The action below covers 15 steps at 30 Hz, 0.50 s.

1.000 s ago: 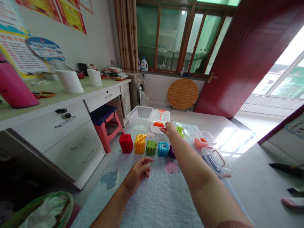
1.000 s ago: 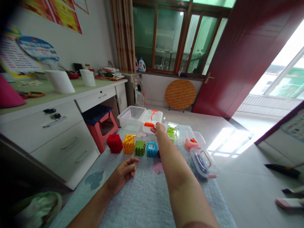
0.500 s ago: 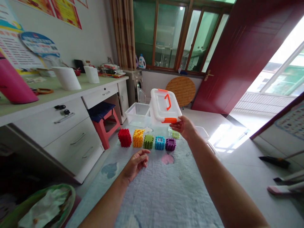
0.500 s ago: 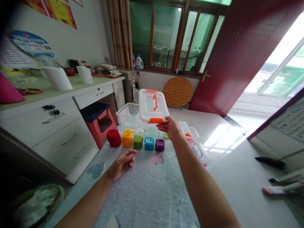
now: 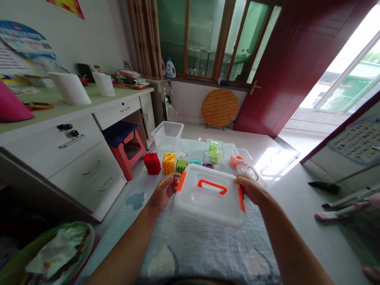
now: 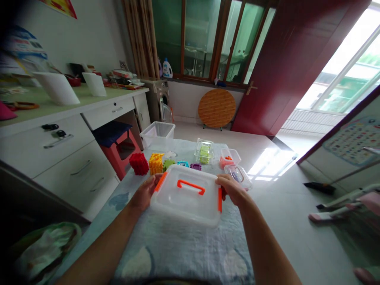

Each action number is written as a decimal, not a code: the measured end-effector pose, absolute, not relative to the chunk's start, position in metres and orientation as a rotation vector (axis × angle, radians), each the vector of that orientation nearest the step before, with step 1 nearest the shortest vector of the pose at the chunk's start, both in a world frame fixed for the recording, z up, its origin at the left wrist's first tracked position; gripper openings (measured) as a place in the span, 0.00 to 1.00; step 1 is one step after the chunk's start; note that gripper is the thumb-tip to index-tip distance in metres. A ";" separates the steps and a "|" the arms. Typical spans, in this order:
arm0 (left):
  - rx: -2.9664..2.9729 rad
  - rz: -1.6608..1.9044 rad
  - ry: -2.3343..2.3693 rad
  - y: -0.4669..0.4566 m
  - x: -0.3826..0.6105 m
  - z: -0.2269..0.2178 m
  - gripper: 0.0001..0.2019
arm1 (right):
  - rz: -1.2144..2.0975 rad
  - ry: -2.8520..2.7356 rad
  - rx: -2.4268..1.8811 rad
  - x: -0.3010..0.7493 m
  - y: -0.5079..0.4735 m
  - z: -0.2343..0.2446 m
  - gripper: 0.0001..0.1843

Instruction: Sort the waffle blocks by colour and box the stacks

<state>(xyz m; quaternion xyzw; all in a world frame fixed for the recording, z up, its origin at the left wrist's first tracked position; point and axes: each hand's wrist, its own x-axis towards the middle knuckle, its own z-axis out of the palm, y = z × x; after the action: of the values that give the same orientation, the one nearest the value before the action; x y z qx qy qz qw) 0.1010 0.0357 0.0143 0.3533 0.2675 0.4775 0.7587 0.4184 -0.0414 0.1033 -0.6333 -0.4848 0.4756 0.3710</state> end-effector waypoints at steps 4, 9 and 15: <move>0.840 1.060 0.567 0.031 0.101 0.020 0.21 | 1.315 -1.414 -1.621 0.415 -0.036 0.088 0.10; 0.943 1.021 0.572 0.024 0.105 0.027 0.29 | 1.323 -1.355 -1.626 0.406 -0.032 0.081 0.13; 0.994 0.981 0.571 0.022 0.100 0.032 0.41 | 1.102 -1.352 -1.756 0.392 -0.062 0.090 0.21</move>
<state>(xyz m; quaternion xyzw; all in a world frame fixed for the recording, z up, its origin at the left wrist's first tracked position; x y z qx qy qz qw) 0.0999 0.0216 0.0323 0.4513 0.2592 0.4452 0.7287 0.3919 -0.0618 0.0898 -0.6705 -0.5162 0.4207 0.3269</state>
